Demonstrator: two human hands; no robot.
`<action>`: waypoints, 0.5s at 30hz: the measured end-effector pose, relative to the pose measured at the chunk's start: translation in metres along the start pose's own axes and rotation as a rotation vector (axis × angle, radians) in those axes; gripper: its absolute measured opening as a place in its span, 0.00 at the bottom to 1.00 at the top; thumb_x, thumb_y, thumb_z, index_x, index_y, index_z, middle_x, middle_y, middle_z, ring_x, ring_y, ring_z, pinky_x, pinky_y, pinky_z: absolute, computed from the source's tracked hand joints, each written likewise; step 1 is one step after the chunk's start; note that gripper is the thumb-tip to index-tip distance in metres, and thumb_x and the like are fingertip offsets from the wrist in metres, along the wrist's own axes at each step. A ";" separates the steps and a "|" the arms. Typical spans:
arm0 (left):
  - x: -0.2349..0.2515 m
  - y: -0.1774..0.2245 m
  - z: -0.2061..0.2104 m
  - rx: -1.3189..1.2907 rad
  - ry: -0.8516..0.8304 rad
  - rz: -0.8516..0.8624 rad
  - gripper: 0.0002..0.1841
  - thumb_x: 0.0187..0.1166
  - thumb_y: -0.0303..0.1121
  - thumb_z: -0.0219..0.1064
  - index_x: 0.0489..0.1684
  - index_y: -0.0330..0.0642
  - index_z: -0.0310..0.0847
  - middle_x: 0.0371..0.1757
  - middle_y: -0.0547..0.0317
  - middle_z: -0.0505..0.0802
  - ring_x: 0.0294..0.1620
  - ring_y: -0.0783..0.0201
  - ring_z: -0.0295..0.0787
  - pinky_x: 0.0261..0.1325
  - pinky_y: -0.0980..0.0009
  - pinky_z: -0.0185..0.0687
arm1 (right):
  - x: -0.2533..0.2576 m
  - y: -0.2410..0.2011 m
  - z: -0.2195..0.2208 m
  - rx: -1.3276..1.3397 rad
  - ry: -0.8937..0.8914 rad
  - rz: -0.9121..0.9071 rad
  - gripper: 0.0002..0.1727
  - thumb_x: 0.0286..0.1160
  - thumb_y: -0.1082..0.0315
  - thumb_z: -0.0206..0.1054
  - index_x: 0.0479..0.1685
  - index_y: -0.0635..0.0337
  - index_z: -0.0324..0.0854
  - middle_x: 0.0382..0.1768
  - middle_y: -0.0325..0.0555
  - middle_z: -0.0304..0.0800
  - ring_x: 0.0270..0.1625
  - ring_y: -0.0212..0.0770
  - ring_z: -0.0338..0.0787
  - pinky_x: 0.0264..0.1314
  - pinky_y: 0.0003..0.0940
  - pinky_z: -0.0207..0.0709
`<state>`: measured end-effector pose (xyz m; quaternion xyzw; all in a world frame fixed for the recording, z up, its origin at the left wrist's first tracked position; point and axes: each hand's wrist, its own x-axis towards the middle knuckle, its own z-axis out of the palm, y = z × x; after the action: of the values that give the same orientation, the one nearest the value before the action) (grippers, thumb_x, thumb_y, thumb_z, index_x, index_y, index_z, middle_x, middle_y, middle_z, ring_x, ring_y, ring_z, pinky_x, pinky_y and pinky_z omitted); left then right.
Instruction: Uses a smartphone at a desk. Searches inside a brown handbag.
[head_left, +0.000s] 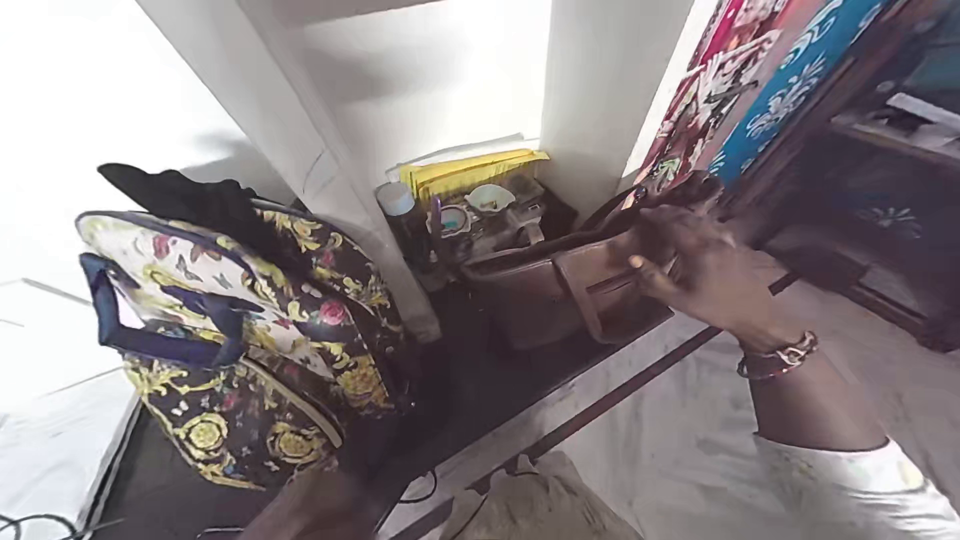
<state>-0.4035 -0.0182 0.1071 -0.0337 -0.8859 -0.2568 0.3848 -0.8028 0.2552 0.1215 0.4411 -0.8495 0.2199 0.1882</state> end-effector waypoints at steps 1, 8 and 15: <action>0.026 0.003 0.018 0.006 -0.079 0.045 0.16 0.86 0.50 0.62 0.44 0.47 0.82 0.46 0.61 0.89 0.56 0.70 0.86 0.63 0.76 0.81 | 0.000 -0.001 0.007 0.010 0.006 -0.029 0.42 0.74 0.38 0.56 0.78 0.65 0.76 0.75 0.63 0.79 0.80 0.65 0.76 0.79 0.71 0.62; 0.138 0.000 0.116 0.086 -0.250 0.163 0.29 0.83 0.49 0.61 0.78 0.38 0.77 0.71 0.45 0.88 0.74 0.58 0.84 0.76 0.64 0.77 | -0.019 -0.008 0.032 0.048 0.199 -0.116 0.28 0.75 0.41 0.65 0.48 0.61 0.89 0.57 0.59 0.90 0.67 0.62 0.86 0.74 0.68 0.69; 0.177 -0.003 0.166 0.140 -0.602 0.080 0.30 0.81 0.47 0.64 0.79 0.38 0.76 0.68 0.43 0.90 0.69 0.46 0.89 0.69 0.49 0.82 | -0.046 -0.012 0.033 0.102 0.285 -0.154 0.17 0.80 0.49 0.66 0.46 0.52 0.90 0.50 0.51 0.92 0.67 0.50 0.86 0.81 0.49 0.65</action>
<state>-0.6389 0.0344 0.1346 -0.1165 -0.9736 -0.1583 0.1162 -0.7722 0.2623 0.0726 0.4782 -0.7656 0.3079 0.3007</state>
